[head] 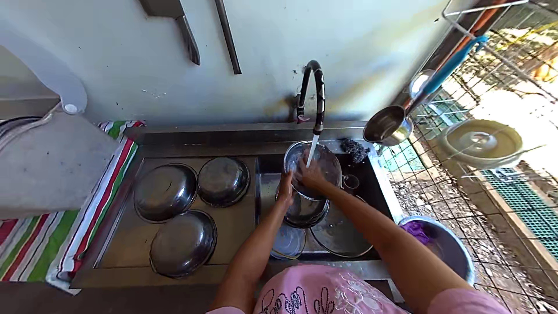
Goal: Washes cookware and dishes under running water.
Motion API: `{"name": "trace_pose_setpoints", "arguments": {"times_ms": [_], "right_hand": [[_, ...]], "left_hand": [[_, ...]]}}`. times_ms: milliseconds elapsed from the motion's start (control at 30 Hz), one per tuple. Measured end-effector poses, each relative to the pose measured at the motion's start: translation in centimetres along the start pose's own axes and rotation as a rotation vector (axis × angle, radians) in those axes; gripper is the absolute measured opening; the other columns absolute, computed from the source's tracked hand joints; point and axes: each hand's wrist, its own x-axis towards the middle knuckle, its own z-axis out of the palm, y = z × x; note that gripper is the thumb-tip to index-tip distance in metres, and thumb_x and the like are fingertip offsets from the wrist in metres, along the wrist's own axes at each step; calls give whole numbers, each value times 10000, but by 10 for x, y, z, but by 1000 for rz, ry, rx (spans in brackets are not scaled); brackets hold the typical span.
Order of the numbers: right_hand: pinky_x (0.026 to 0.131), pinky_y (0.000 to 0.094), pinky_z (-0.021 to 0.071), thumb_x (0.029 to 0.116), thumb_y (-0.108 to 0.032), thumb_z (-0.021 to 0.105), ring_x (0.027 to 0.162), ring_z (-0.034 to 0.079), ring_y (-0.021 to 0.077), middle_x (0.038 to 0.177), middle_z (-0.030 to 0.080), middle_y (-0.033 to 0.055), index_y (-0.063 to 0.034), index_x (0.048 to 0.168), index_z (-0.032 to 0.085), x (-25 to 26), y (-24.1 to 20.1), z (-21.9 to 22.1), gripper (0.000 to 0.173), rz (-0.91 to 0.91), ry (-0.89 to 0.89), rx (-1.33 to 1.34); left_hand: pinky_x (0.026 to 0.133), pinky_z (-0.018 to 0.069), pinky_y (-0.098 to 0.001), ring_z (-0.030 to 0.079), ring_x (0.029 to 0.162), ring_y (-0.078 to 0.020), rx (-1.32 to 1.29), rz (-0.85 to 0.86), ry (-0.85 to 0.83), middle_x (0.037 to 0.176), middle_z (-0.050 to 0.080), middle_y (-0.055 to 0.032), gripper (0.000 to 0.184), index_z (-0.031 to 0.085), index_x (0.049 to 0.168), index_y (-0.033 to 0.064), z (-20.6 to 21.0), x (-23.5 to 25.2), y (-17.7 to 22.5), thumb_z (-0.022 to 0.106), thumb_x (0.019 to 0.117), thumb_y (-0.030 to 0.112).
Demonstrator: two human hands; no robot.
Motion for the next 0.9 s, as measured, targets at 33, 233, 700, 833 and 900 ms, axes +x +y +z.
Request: {"name": "trace_pose_setpoints", "arguments": {"times_ms": [33,233,700,833,900], "right_hand": [[1260,615,40,1080,-353,400,1576,88,436,1679,169,277,30,1582,319,-3,-13,9,637,-82,5,174],[1225,546,299,1037,-326,584,1530,302,395,1670,244,241,-24,1578,366,-70,-23,48,657,-195,-317,184],[1004,731,415,1075,-243,518,1199,610,506,1225,683,279,-68,1262,715,-64,-43,-12,322,-162,-673,-320],[1044,688,417,1046,-168,575,1192,621,482,1205,692,275,-9,1219,721,-30,-55,-57,277,-232,-473,-118],[1055,638,431,1028,-107,602,1172,637,450,1183,698,270,41,1185,716,-8,-53,-72,244,-248,-353,8]], "left_hand": [[1055,458,-479,474,1355,-305,50,46,-1,1576,362,-221,569,157,1631,120,0,3,6,366,1117,248],[1184,354,-517,421,1439,-381,846,319,-40,1568,397,-263,724,211,1623,60,-52,10,53,482,966,-75],[1066,309,-776,439,1317,-620,1668,715,359,1468,442,-378,735,549,1477,145,-297,-179,108,660,805,-130],[989,245,-868,482,1225,-679,1753,826,460,1365,511,-414,627,618,1388,93,-372,-209,29,685,786,-66],[970,263,-867,511,1199,-659,1763,848,418,1349,541,-383,544,667,1336,138,-381,-209,-8,769,801,124]]}}
